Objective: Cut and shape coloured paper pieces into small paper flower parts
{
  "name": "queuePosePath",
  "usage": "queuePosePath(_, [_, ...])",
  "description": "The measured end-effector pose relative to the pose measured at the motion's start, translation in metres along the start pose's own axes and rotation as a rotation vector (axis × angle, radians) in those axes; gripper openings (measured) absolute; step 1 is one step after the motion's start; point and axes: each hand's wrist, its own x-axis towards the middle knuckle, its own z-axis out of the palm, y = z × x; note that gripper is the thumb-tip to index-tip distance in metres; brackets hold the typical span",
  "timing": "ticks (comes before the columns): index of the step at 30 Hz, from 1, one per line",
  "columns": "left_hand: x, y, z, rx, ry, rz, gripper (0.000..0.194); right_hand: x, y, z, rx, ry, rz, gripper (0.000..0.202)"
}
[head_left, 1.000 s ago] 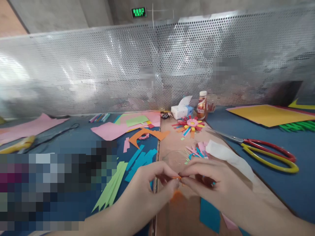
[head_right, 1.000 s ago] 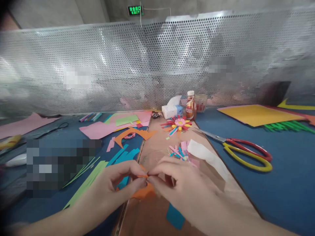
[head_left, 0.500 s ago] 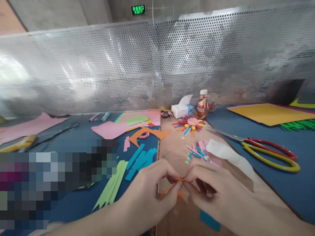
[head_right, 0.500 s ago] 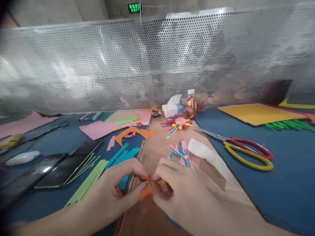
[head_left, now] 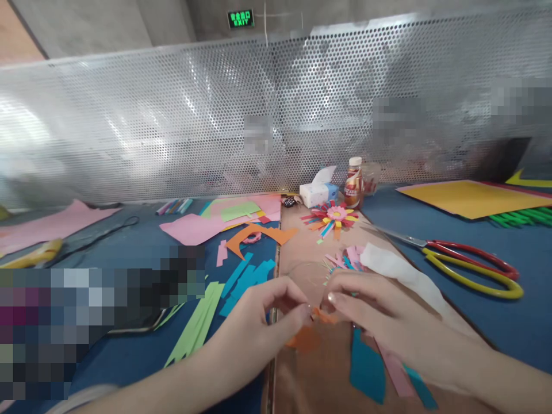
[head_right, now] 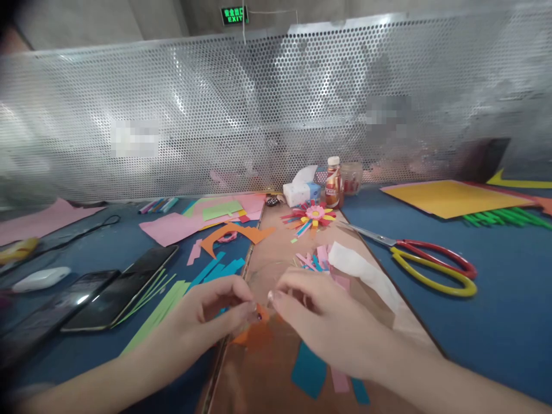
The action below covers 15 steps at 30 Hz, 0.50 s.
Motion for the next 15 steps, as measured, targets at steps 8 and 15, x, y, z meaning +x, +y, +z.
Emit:
queuePosePath(8, [0.001,-0.004,0.0,-0.11,-0.099,-0.033,0.01,-0.001,0.003,0.002,0.146,-0.332,0.169,0.027])
queuePosePath(15, [-0.003,-0.001,0.0,-0.192,-0.154,-0.035,0.009,-0.005,0.008,0.009,0.107,-0.222,-0.107,0.021])
